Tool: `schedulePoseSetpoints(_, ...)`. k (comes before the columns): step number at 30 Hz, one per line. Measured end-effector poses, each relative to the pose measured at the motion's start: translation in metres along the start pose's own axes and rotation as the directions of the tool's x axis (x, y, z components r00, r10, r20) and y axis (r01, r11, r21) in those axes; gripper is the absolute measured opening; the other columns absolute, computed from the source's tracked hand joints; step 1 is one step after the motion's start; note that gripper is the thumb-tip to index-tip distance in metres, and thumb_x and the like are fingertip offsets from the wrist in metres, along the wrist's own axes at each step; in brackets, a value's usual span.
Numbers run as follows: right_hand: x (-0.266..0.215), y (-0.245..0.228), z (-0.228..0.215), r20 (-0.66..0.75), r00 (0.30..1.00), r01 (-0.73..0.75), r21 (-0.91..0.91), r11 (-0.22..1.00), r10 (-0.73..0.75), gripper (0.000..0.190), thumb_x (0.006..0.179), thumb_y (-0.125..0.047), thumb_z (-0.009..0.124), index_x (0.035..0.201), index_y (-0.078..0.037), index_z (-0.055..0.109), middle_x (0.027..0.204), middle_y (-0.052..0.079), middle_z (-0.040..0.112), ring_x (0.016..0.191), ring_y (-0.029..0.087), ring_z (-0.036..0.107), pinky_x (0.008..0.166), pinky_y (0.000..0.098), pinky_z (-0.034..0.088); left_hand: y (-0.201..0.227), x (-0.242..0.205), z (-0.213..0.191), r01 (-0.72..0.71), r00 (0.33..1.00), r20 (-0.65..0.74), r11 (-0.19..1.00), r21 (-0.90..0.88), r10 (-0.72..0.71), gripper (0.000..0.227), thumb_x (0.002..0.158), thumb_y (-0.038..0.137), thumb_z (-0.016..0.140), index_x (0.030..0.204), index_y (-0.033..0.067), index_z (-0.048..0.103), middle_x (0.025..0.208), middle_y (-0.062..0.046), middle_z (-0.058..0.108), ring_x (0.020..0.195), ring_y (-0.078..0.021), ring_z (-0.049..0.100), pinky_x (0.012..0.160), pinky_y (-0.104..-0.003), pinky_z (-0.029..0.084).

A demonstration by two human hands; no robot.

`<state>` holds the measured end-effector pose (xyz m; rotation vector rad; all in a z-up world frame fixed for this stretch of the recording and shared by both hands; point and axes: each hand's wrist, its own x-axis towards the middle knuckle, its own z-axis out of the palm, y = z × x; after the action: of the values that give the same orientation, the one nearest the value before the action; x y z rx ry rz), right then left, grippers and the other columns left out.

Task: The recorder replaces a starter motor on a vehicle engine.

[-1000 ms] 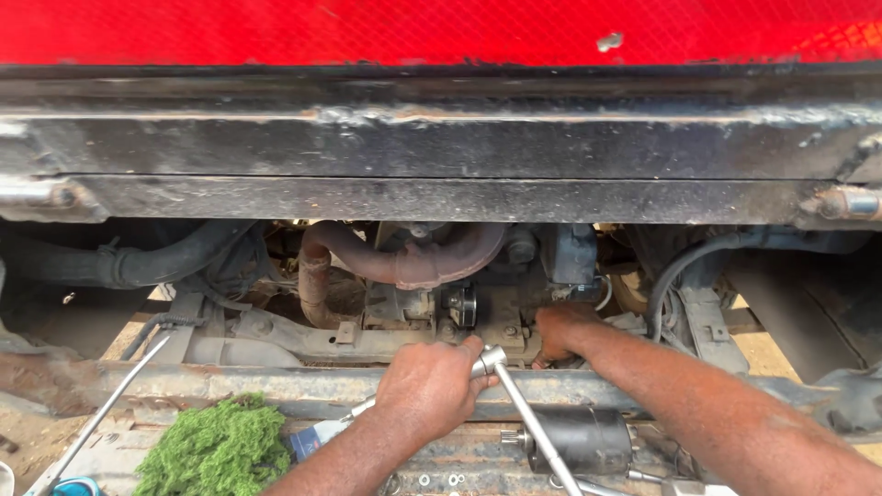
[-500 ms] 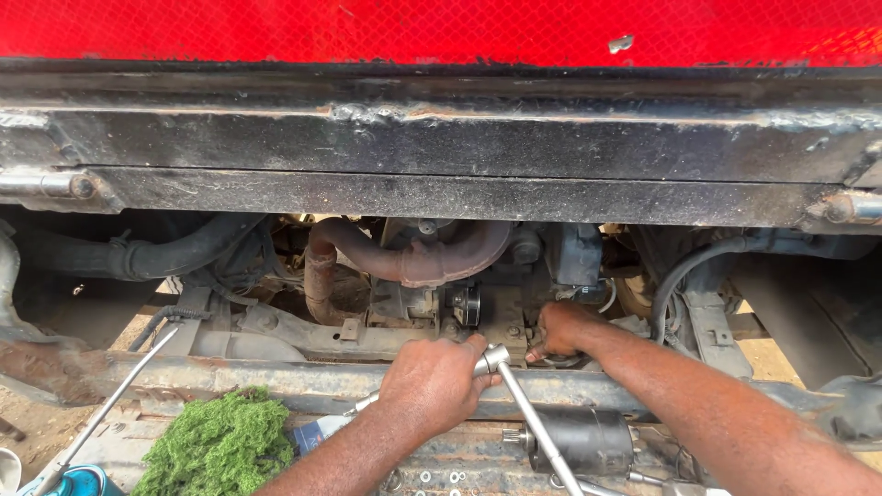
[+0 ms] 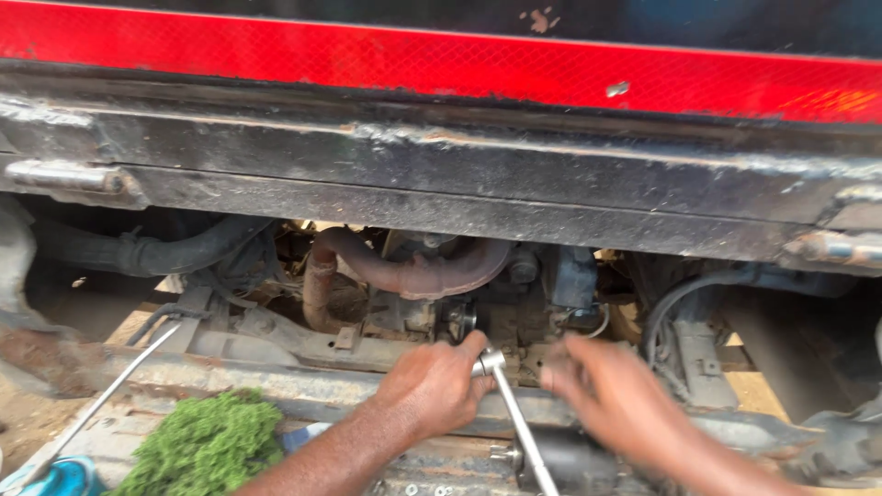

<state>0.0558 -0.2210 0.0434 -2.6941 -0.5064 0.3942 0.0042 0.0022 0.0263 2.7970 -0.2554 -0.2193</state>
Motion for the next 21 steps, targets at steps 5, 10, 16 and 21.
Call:
schedulePoseSetpoints(5, -0.043, 0.052, 0.036, 0.08, 0.993, 0.078, 0.161, 0.984, -0.092, 0.084, 0.083, -0.052, 0.078, 0.154, -0.029, 0.04, 0.099, 0.0, 0.069, 0.087, 0.015, 0.068, 0.077, 0.0334, 0.054, 0.026, 0.024, -0.02, -0.047, 0.99, -0.136, 0.991, -0.127, 0.029, 0.031, 0.097, 0.033, 0.062, 0.118, 0.0106, 0.059, 0.078, -0.015, 0.071, 0.071, -0.0346, 0.073, 0.068, -0.05, 0.058)
schedulePoseSetpoints(10, -0.022, 0.102, 0.069, 0.034, 0.996, 0.063, 0.407, 0.911, -0.084, 0.084, 0.082, -0.036, 0.083, 0.153, -0.029, 0.038, 0.095, 0.0, 0.065, 0.081, 0.013, 0.062, 0.069, 0.0298, 0.053, 0.05, 0.071, -0.014, -0.093, 0.988, -0.136, 0.982, -0.167, 0.07, 0.04, 0.09, 0.034, 0.068, 0.123, 0.0113, 0.067, 0.099, -0.018, 0.075, 0.094, -0.0376, 0.072, 0.085, -0.051, 0.057)
schedulePoseSetpoints(16, -0.002, 0.144, 0.053, 0.154, 0.985, -0.11, 0.915, 0.389, -0.084, 0.037, 0.084, -0.007, 0.073, 0.119, -0.003, 0.061, 0.077, 0.011, 0.063, 0.061, 0.02, 0.052, 0.051, 0.0328, 0.042, 0.057, 0.118, 0.028, 0.016, 0.987, 0.159, 0.998, -0.059, -0.006, 0.047, 0.093, 0.045, 0.068, 0.119, 0.0061, 0.071, 0.119, -0.019, 0.072, 0.112, -0.0345, 0.069, 0.096, -0.048, 0.054)
schedulePoseSetpoints(21, -0.008, 0.123, 0.027, 0.154, 0.987, -0.156, 0.987, 0.035, 0.04, 0.027, 0.085, -0.008, 0.063, 0.106, 0.009, 0.068, 0.079, 0.009, 0.057, 0.067, 0.018, 0.051, 0.055, 0.0336, 0.044, 0.071, 0.155, 0.054, 0.113, 0.973, 0.218, 0.981, -0.158, -0.077, 0.044, 0.098, 0.044, 0.061, 0.117, 0.0052, 0.072, 0.121, -0.019, 0.074, 0.112, -0.0324, 0.072, 0.096, -0.048, 0.055)
